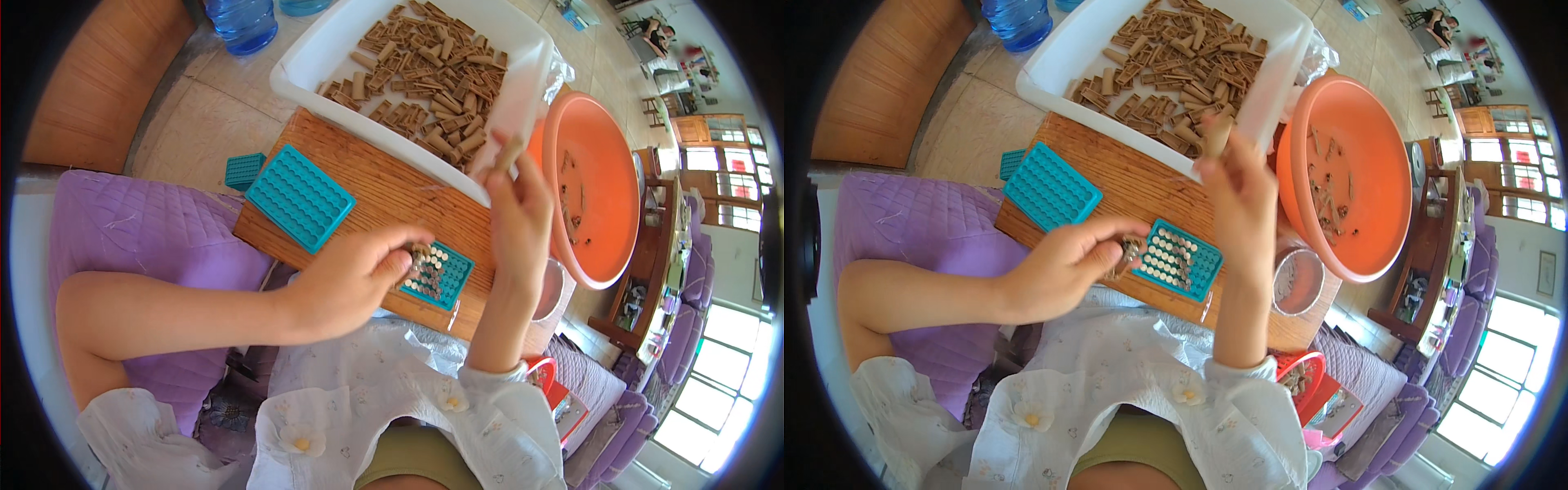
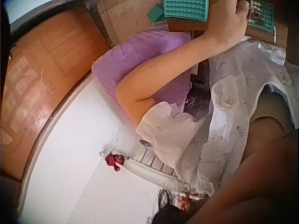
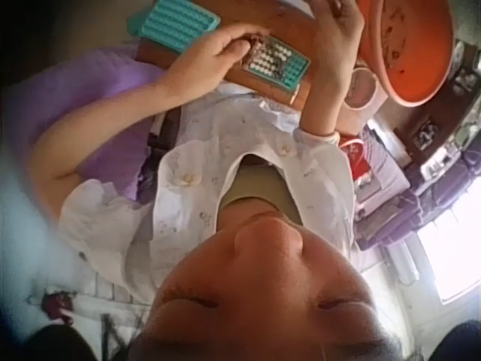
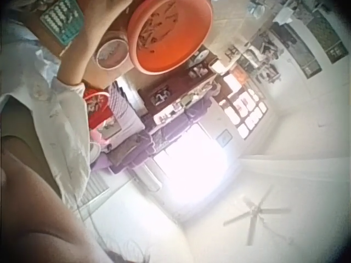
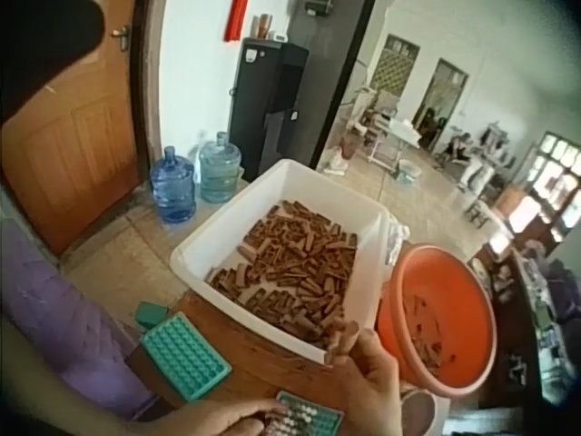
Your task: The person assembles small wooden slats, plastic trays, plastic cylinders, and small metal screws into final units by hand.
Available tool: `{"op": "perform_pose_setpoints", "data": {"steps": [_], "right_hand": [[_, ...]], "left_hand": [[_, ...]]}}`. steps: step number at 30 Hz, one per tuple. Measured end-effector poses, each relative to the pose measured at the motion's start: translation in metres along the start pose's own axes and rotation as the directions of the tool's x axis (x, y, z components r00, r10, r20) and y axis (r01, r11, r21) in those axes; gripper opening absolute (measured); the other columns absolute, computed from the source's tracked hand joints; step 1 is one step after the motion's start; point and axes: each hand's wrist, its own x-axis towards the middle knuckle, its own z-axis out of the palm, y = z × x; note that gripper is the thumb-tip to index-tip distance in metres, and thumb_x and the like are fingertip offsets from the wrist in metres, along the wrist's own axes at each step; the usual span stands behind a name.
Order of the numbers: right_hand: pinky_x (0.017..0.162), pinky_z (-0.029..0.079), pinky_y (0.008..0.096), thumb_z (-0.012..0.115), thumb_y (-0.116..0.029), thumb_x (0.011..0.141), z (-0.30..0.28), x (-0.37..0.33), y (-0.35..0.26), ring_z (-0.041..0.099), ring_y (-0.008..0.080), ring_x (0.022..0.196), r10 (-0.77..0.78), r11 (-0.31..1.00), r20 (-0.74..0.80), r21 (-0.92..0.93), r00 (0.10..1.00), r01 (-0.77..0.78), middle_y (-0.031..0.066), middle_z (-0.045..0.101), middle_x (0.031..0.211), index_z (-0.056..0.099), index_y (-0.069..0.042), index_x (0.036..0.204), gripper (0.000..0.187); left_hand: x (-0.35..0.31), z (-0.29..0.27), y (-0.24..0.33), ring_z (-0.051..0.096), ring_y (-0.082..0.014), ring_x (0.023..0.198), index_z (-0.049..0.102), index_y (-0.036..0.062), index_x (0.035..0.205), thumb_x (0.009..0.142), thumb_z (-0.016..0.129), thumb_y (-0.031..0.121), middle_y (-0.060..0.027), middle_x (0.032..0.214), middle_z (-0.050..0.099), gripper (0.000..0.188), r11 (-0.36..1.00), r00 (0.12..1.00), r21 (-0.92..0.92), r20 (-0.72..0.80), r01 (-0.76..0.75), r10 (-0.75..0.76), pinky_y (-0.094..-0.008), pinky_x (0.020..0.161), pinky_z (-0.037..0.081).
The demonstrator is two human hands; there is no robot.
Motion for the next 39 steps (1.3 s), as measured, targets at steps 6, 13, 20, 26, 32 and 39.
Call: {"op": "perform_pose_setpoints", "data": {"steps": [6,13,20,26,32,39], "right_hand": [[0.076,0.042,0.0215,0.055,-0.002,0.081,0.011,-0.103,0.034,0.051,0.009,0.084,0.148,0.875,0.041,0.461,0.988,-0.15,0.0044,0.054,0.097,0.05,0.003,0.112,0.032],[0.074,0.043,0.0203,0.057,-0.003,0.081,0.03,-0.124,0.041,0.052,0.0082,0.085,0.155,0.825,-0.157,0.563,0.975,-0.04,0.0041,0.055,0.098,0.051,0.003,0.109,0.03],[0.076,0.045,0.0231,0.058,0.0,0.079,0.041,-0.124,0.031,0.054,0.0109,0.085,0.145,0.819,-0.216,0.573,0.966,0.005,0.0064,0.057,0.096,0.052,0.003,0.104,0.026],[0.069,0.044,0.0196,0.059,-0.004,0.079,0.046,-0.116,0.032,0.054,0.0074,0.076,0.112,0.891,-0.236,0.454,0.965,0.008,0.0025,0.057,0.083,0.051,0.001,0.091,0.015],[0.075,0.044,0.0245,0.057,0.001,0.078,0.051,-0.115,0.034,0.054,0.0117,0.083,0.097,0.907,-0.18,0.421,0.979,-0.012,0.0066,0.056,0.087,0.05,0.001,0.092,0.016],[0.06,0.042,0.0243,0.047,-0.001,0.081,0.082,-0.117,0.048,0.051,0.0126,0.073,-0.044,0.956,-0.129,0.282,0.991,0.079,0.0048,0.052,0.078,0.046,0.001,0.086,0.005]], "left_hand": [[0.01,-0.006,0.021,0.047,-0.0048,0.083,0.049,0.0002,0.114,0.086,0.043,0.002,-0.0009,0.096,0.054,0.029,0.994,0.998,-0.107,0.066,-0.003,0.01,-0.02,0.074,0.04],[0.008,0.013,0.018,0.047,-0.0055,0.084,0.047,0.0016,0.116,0.086,0.048,0.007,-0.0014,0.097,0.054,0.031,0.989,0.997,-0.142,0.055,-0.043,0.051,-0.0204,0.077,0.039],[0.006,0.026,0.011,0.053,-0.0092,0.088,0.047,-0.0025,0.112,0.085,0.047,0.002,-0.0061,0.096,0.056,0.027,0.974,0.992,-0.187,-0.006,-0.126,0.128,-0.0226,0.077,0.044],[0.004,0.027,0.006,0.053,-0.0097,0.09,0.046,-0.002,0.112,0.084,0.05,0.002,-0.0056,0.097,0.056,0.029,0.982,0.986,-0.09,-0.039,-0.166,0.164,-0.0236,0.079,0.044],[0.005,0.027,-0.004,0.055,-0.0121,0.086,0.049,0.0022,0.11,0.081,0.055,0.006,-0.0083,0.096,0.058,0.03,0.972,0.971,-0.023,-0.067,-0.233,0.231,-0.0245,0.074,0.045],[0.007,0.026,-0.009,0.056,-0.0255,0.07,0.049,0.0025,0.099,0.077,0.056,0.009,-0.0124,0.082,0.057,0.023,0.806,0.892,0.421,0.017,-0.415,0.451,-0.0306,0.062,0.044]]}}
